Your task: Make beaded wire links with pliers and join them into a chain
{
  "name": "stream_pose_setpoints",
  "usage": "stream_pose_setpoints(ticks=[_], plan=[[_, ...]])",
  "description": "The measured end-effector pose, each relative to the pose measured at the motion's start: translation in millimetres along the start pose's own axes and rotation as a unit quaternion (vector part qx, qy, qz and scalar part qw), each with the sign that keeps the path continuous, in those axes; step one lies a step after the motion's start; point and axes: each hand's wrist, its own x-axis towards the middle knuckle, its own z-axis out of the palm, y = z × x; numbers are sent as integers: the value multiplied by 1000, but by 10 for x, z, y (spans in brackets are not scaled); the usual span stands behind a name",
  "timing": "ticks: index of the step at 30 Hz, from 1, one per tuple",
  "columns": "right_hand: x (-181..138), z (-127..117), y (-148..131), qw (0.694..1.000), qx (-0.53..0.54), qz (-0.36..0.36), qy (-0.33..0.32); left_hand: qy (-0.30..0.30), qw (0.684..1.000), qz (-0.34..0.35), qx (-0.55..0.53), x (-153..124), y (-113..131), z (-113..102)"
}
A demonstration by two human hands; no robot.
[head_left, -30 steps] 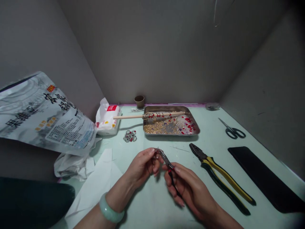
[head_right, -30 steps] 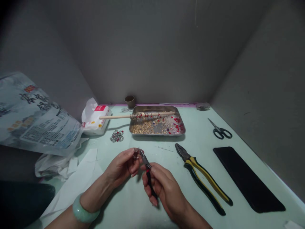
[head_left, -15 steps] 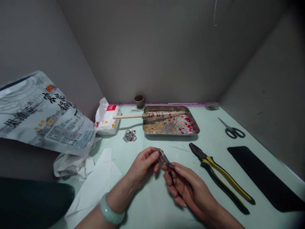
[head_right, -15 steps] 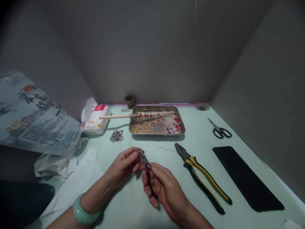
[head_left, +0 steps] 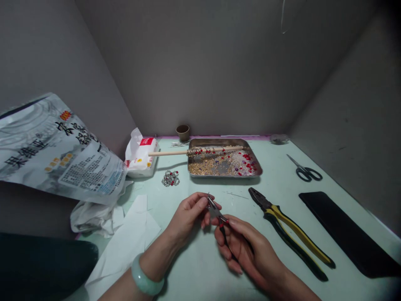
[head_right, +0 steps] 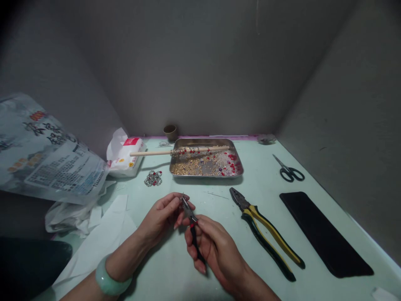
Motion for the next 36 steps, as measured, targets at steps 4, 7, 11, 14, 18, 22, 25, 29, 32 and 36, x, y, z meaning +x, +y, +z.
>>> stream_pose_setpoints(ticks=[4, 7, 11, 14, 18, 22, 25, 29, 32, 36], plan=[[2, 27, -6, 1000, -2, 2, 4, -4, 1000, -6, -5, 3, 4, 20], [7, 44, -18, 1000, -2, 4, 13, -4, 1000, -8, -8, 6, 18, 28], [14, 49, -25, 1000, -4, -1, 12, -5, 1000, -10, -8, 7, 20, 18], [14, 45, -21, 1000, -2, 1, 7, -3, 1000, -15, -5, 7, 5, 10], [12, 56, -10, 1000, -10, -7, 11, -4, 1000, -20, -4, 5, -11, 17], [18, 76, 24, 999, -26, -25, 24, -5, 1000, -19, -8, -5, -6, 30], [28, 88, 60, 998, -38, -39, 34, -17, 1000, -11, -10, -16, 5, 26], [28, 113, 93, 997, -48, -47, 39, -27, 999, -4, -28, -26, 3, 11], [19, 130, 116, 997, -41, -51, 28, -47, 997, -3, -61, -30, -9, 1], [14, 108, 159, 998, -30, -53, 2, -76, 993, 2, -94, -44, -19, -13]])
